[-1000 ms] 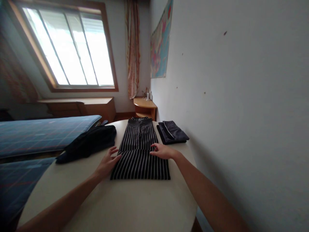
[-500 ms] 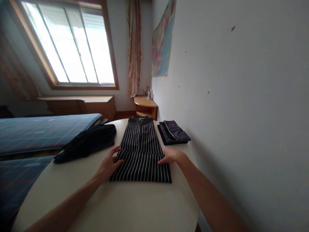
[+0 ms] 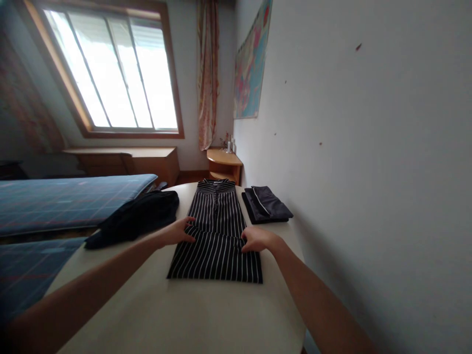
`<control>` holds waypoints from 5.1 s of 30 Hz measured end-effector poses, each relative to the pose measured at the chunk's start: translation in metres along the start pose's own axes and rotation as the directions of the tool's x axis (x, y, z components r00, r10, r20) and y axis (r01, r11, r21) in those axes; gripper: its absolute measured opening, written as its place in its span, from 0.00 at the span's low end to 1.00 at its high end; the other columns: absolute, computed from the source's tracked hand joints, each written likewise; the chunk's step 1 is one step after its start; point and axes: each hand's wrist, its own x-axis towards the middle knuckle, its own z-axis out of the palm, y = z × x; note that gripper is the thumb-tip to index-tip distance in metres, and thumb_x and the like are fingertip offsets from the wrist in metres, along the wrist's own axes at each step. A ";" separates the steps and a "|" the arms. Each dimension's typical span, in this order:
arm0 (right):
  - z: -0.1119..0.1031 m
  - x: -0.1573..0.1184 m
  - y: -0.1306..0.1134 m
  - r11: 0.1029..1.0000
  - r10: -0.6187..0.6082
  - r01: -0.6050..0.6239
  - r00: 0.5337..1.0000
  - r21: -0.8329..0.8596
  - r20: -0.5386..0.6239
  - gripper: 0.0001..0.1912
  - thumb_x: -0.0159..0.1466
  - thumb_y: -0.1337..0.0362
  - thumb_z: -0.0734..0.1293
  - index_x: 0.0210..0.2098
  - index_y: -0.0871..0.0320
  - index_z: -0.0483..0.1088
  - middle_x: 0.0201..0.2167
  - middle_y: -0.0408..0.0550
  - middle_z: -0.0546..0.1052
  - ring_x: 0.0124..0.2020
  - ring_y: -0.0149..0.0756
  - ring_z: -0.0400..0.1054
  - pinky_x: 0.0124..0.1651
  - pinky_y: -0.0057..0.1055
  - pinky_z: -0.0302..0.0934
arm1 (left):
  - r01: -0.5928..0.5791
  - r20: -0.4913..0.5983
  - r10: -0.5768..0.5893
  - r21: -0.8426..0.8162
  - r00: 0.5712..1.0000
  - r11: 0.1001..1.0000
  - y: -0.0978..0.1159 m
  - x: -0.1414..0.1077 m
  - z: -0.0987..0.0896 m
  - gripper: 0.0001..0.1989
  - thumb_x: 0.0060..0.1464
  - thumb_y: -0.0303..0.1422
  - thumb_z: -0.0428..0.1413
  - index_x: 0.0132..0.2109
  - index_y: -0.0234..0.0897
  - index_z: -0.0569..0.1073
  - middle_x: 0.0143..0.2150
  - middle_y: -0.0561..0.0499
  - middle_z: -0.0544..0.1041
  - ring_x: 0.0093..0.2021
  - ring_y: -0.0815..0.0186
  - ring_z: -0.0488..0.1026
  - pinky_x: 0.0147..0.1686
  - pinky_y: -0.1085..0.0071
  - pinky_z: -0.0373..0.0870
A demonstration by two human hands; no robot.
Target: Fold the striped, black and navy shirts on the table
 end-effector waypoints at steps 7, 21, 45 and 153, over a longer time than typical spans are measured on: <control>0.003 0.000 0.004 0.996 -0.056 0.061 0.997 0.071 -0.061 0.16 0.54 0.63 0.71 0.42 0.61 0.76 0.32 0.46 0.76 0.30 0.34 0.67 0.30 0.27 0.55 | 0.159 0.270 -0.158 0.020 0.950 0.987 0.023 0.010 -0.013 0.36 0.31 0.23 0.65 0.53 0.40 0.75 0.46 0.47 0.78 0.35 0.62 0.77 0.30 0.70 0.74; -0.047 0.019 0.007 0.980 -0.177 0.197 0.913 0.019 -0.369 0.12 0.65 0.65 0.65 0.46 0.60 0.76 0.45 0.53 0.79 0.46 0.41 0.72 0.49 0.30 0.60 | -0.059 0.168 0.076 -0.101 0.983 0.993 0.050 0.030 -0.052 0.31 0.35 0.27 0.66 0.52 0.34 0.75 0.39 0.49 0.81 0.39 0.60 0.78 0.40 0.66 0.75; 0.062 0.040 -0.021 0.982 -0.188 0.163 0.907 -0.097 -0.378 0.34 0.70 0.46 0.56 0.70 0.53 0.52 0.73 0.51 0.48 0.73 0.48 0.38 0.71 0.50 0.35 | -0.483 0.371 0.310 0.646 0.876 0.592 -0.009 -0.042 0.042 0.31 0.68 0.49 0.42 0.72 0.47 0.50 0.75 0.47 0.40 0.74 0.51 0.33 0.69 0.47 0.41; 0.000 -0.009 -0.040 0.958 -0.256 0.271 0.955 -0.093 0.154 0.12 0.57 0.60 0.69 0.37 0.59 0.78 0.32 0.46 0.79 0.31 0.35 0.69 0.31 0.27 0.56 | -0.520 0.626 -0.048 0.686 0.779 0.508 0.070 -0.048 -0.004 0.05 0.53 0.35 0.60 0.36 0.40 0.78 0.36 0.48 0.81 0.38 0.58 0.78 0.38 0.68 0.71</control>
